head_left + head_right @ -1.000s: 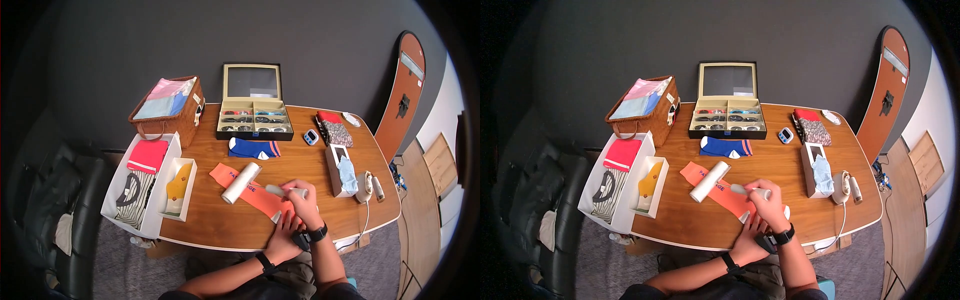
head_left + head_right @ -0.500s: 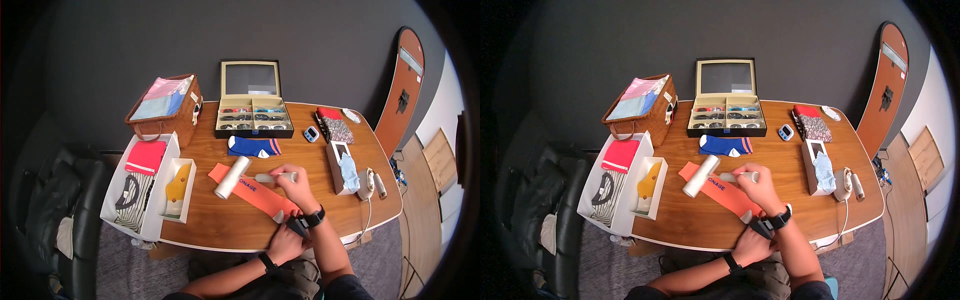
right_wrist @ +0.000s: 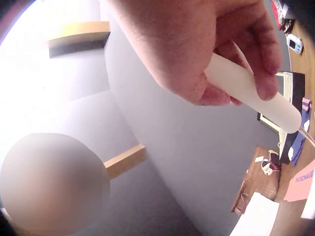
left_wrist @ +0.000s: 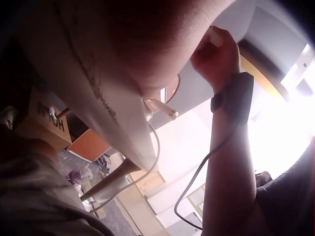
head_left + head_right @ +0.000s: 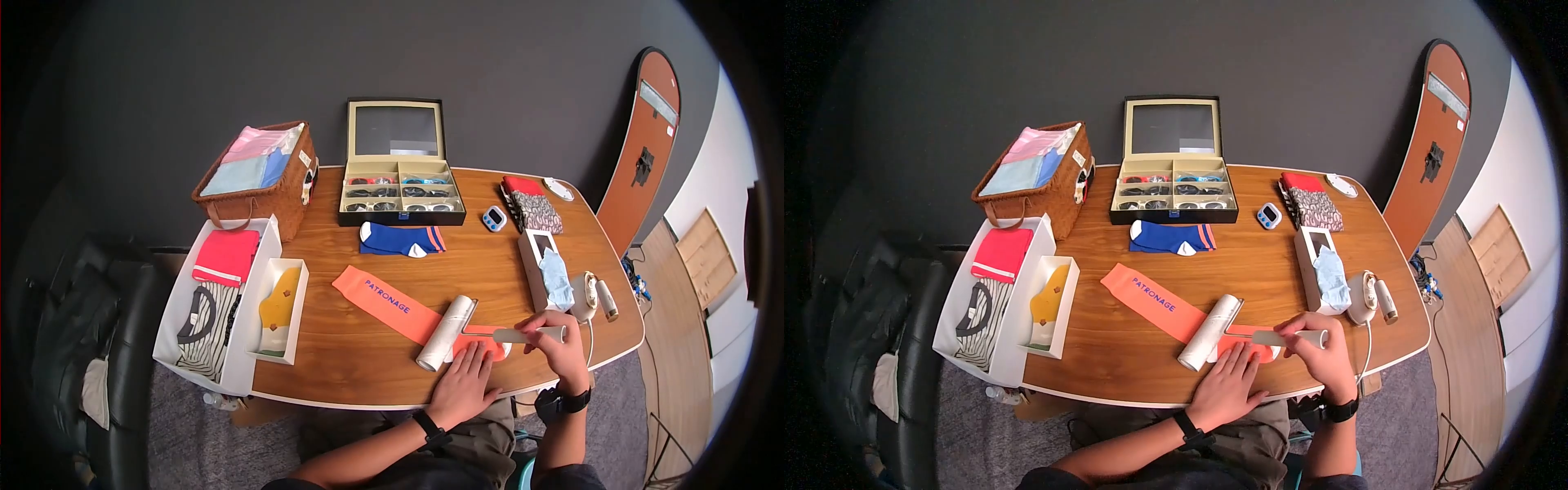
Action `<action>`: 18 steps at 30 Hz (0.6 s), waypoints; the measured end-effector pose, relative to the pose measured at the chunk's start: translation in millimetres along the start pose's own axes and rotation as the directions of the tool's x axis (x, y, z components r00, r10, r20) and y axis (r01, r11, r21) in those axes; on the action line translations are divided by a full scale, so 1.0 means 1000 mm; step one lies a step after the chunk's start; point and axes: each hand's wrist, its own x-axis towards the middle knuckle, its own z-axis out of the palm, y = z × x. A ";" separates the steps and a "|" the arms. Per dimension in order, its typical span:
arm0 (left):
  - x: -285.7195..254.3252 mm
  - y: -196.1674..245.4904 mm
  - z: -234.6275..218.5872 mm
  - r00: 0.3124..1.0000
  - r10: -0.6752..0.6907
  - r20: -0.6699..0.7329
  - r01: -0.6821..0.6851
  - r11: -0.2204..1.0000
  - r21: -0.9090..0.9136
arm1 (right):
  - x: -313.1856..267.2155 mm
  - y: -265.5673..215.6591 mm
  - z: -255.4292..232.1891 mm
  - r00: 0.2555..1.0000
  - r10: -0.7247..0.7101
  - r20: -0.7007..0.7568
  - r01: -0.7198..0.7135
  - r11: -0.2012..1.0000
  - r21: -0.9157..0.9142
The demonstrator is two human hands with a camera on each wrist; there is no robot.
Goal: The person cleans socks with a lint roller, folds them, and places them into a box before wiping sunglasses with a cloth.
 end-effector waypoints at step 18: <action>0.001 0.000 -0.005 0.999 -0.032 -0.019 0.032 0.999 -0.008 | 0.076 0.050 0.082 0.980 -0.056 0.189 0.027 0.989 0.148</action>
